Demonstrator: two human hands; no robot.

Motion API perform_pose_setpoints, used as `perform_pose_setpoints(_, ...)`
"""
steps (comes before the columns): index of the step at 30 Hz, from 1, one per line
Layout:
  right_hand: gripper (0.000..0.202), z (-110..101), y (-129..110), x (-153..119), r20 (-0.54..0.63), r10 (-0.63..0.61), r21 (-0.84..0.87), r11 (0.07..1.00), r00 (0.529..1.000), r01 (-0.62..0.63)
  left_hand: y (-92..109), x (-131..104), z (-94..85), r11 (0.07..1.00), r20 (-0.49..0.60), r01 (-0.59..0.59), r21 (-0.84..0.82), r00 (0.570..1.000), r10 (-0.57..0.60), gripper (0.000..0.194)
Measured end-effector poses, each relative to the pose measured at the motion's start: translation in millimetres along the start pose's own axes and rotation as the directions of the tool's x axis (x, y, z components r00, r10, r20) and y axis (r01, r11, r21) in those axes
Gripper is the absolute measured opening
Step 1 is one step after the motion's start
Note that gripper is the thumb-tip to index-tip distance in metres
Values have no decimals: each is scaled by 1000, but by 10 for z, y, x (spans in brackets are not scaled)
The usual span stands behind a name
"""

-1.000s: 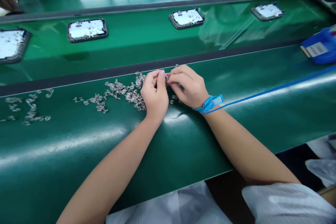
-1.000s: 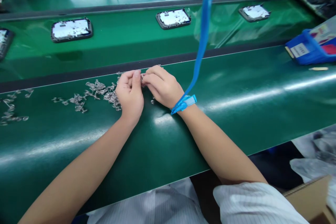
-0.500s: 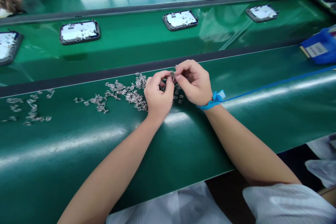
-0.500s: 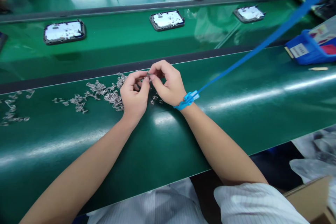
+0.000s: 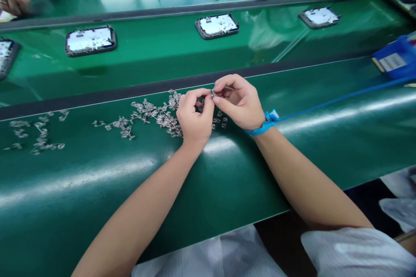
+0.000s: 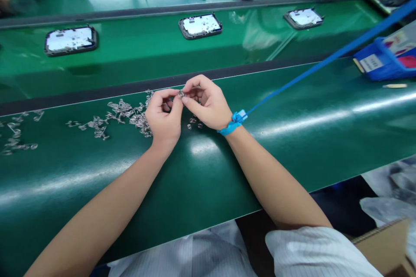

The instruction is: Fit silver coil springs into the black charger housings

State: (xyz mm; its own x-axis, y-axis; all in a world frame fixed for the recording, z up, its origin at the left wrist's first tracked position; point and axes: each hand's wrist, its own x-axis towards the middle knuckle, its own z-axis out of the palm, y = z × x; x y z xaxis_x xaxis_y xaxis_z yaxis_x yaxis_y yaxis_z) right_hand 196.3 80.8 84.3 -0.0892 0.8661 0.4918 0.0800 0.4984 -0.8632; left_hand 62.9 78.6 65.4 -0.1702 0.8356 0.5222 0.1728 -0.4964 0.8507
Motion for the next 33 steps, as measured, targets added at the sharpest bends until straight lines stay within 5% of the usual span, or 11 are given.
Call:
perform_pose_setpoints(9,31,0,28,-8,-115,-70,-111,992,991,57,11,13,5,993,14,-13,-121,1000,15,8)
perform_pose_setpoints(22,22,22,77,-35,-76,-162,-203,968,984,144,-13,-19,25,946,99,139,-291,988,-115,5)
perform_pose_setpoints(33,20,15,52,-81,-47,-261,-353,907,964,228,-108,28,11,935,117,100,-340,991,-63,12)
